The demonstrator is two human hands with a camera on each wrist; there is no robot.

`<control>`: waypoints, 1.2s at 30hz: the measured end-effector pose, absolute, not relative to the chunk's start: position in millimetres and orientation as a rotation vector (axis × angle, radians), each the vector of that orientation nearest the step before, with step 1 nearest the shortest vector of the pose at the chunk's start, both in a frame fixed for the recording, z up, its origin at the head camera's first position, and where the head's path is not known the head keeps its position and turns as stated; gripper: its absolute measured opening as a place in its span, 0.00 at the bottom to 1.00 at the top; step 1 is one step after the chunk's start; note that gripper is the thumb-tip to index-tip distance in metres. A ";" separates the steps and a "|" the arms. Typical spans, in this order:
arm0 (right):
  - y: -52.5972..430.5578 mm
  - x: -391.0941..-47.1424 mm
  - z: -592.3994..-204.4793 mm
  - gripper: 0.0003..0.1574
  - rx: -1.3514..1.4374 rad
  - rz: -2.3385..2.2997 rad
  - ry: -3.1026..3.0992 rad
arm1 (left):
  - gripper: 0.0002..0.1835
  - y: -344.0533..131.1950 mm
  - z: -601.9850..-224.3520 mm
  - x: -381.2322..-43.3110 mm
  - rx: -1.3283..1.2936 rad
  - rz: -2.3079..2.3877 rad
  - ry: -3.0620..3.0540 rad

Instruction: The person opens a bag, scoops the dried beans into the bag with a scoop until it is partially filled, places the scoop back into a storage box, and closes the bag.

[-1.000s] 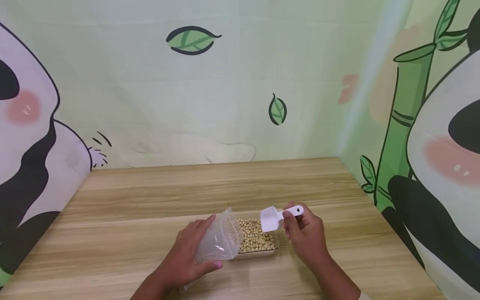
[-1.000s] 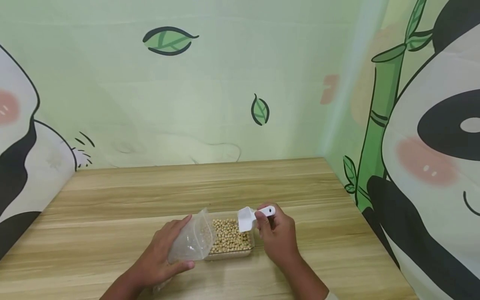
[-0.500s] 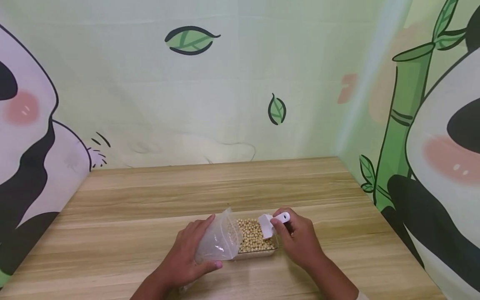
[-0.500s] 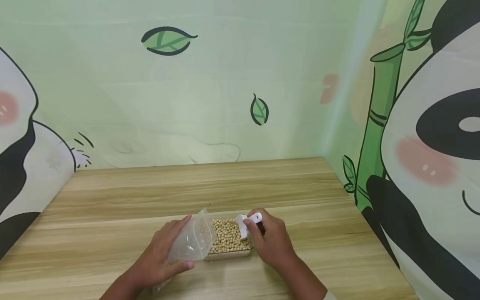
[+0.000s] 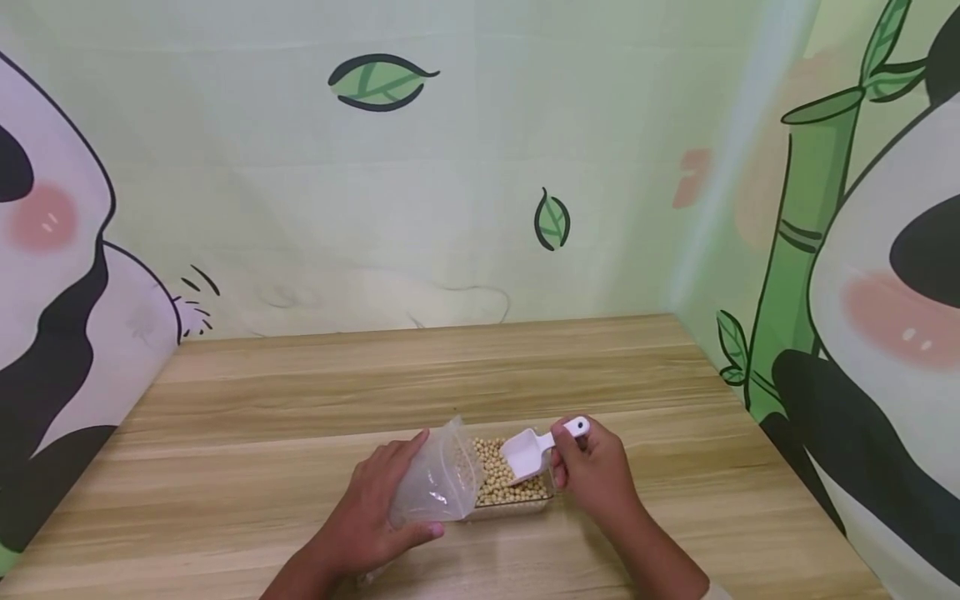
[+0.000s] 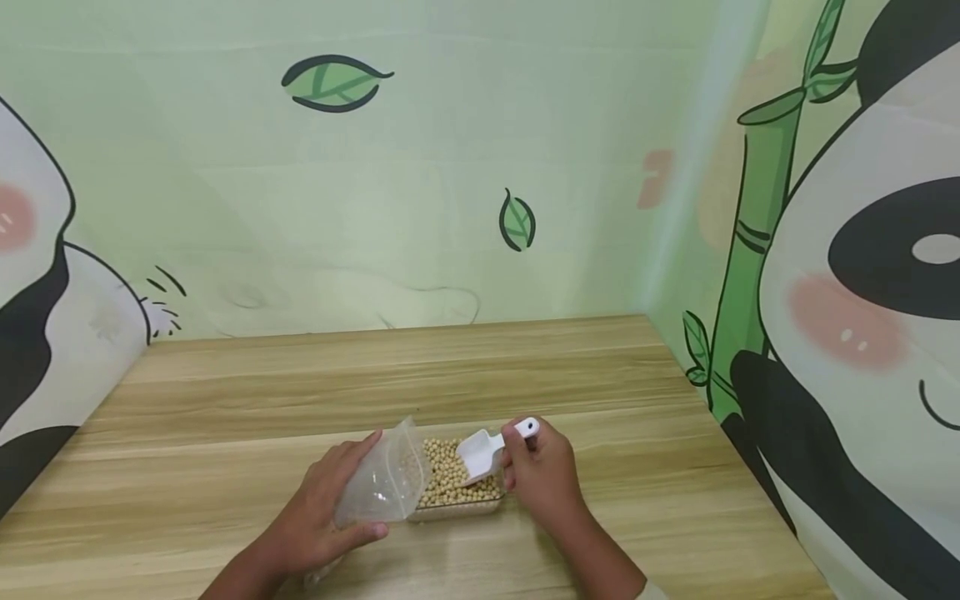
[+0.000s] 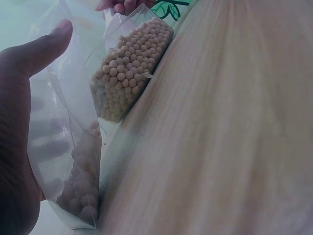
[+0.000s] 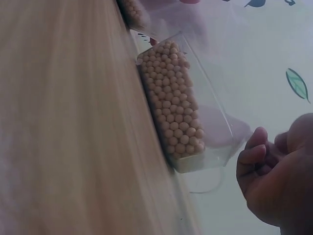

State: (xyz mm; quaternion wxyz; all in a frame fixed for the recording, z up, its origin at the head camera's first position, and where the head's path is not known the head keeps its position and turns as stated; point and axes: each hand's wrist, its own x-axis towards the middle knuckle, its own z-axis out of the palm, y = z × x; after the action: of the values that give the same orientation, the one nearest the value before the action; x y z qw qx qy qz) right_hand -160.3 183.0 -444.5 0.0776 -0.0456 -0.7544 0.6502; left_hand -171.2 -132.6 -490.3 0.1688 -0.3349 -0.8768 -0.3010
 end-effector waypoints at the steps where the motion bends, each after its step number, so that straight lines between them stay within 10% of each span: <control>1: 182.8 -161.1 -445.0 0.13 -0.167 1.980 -2.250 | 0.58 -132.6 -490.2 -171.2 -0.952 -0.854 -2.494; 36: 190.6 -171.8 -457.5 0.19 -0.448 2.676 -1.716 | 0.58 -133.0 -488.5 -171.4 -0.938 -0.861 -2.516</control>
State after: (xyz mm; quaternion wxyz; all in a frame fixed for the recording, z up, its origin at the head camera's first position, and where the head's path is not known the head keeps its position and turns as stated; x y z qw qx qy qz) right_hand -171.8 190.6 -457.5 -0.0345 -0.1394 -0.5341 0.8331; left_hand -171.4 -133.0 -488.5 0.1602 -0.3282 -0.8807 -0.3015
